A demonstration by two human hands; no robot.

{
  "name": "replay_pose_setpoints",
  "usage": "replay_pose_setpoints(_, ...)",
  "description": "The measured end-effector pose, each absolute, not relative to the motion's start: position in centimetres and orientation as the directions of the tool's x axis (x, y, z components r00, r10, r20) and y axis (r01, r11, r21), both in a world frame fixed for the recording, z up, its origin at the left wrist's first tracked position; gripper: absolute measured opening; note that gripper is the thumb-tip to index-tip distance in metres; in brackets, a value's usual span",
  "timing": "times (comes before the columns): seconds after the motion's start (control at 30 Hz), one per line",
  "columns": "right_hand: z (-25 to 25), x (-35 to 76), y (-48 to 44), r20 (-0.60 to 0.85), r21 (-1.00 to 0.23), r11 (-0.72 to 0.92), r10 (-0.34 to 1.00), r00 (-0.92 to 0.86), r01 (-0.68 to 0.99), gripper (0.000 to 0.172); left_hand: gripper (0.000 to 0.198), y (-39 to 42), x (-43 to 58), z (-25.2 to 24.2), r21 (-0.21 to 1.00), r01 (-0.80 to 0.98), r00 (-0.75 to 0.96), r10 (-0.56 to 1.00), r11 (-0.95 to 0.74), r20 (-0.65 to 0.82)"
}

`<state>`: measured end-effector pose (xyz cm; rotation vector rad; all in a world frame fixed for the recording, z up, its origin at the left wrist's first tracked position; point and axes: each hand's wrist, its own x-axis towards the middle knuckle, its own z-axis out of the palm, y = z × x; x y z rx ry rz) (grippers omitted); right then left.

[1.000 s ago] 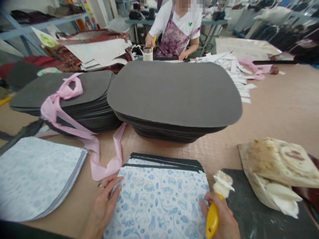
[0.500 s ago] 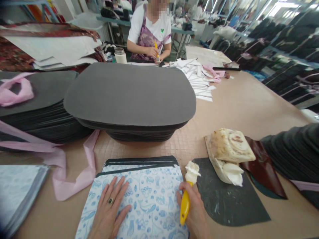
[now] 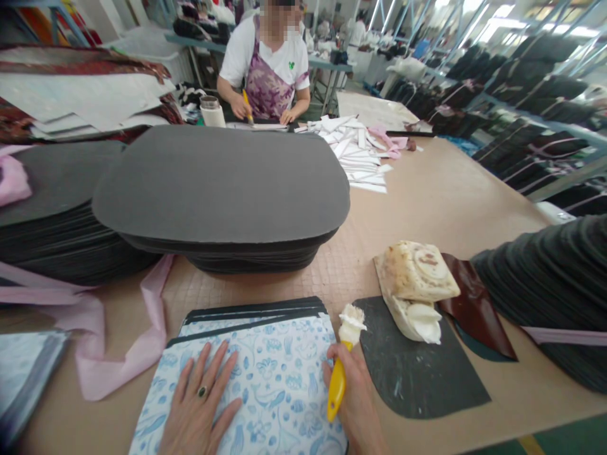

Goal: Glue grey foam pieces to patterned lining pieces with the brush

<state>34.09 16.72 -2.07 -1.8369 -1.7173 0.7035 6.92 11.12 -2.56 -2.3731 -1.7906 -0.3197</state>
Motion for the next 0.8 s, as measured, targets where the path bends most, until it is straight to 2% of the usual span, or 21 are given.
replay_pose_setpoints(0.23,-1.6,34.3,17.3,0.052,-0.630,0.035,0.999,-0.004,0.776,0.024,0.058,11.0,7.0,-2.6,-0.019,0.961,0.272,0.931,-0.275,0.242)
replay_pose_setpoints(0.43,-0.8,34.4,16.4,0.350,-0.389,0.182,0.936,-0.038,0.903,0.019,0.059,11.2,7.1,-2.5,-0.022,0.965,0.259,0.938,-0.261,0.230)
replay_pose_setpoints(0.5,-0.7,32.9,15.9,0.382,-0.418,0.252,0.921,-0.083,0.873,0.019,0.058,11.1,7.2,-2.2,-0.031,0.967,0.254,0.941,-0.253,0.223)
replay_pose_setpoints(0.63,-1.5,28.9,15.4,0.291,-0.591,0.323,0.940,-0.178,0.739,0.031,0.057,10.8,7.4,-1.4,-0.054,0.970,0.244,0.950,-0.238,0.196)
replay_pose_setpoints(0.7,-2.4,28.1,15.5,0.282,-0.586,0.348,0.934,-0.218,0.732,0.034,0.057,10.6,7.5,-1.0,-0.054,0.972,0.236,0.957,-0.230,0.170)
replay_pose_setpoints(0.8,-3.9,28.7,15.9,0.350,-0.509,0.407,0.903,-0.250,0.758,0.029,0.062,10.3,7.9,-0.6,-0.028,0.977,0.214,0.968,-0.212,0.130)
